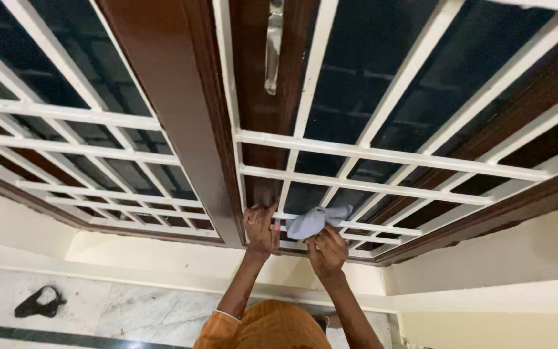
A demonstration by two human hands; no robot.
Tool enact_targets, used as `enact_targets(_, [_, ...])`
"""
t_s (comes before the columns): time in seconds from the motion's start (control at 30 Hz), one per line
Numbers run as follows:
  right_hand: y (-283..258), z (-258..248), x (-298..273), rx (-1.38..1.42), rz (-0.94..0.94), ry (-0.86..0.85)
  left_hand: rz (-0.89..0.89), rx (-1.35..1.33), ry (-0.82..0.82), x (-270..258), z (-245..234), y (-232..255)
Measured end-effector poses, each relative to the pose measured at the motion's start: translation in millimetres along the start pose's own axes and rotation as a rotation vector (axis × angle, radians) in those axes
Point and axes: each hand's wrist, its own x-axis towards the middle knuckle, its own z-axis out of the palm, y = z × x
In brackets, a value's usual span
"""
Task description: The person wipes the white bars and wooden frame of a window using a blue cloth, moving their hands along the edges and between the grill.
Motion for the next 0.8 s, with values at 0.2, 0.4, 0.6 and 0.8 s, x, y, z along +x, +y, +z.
enact_targets(0.2, [51.7,-44.7,-35.3,-0.171,0.126,0.038,-0.045,-0.036,-0.033,8.1,-11.0,6.5])
enact_targets(0.4, [72.7,-86.6,-28.5,-0.311,0.098,0.125,-0.026,0.092,-0.029,-4.8,3.8,-1.2])
enact_targets(0.6, [45.3,-69.4,-19.0,-0.263,0.243,0.112,0.014,0.195,0.057,-15.4,25.2,-9.7])
enact_targets(0.8, [23.6,-35.6,-9.2,-0.101,0.127,-0.038,0.037,0.196,-0.026,-18.4,19.0,-13.6])
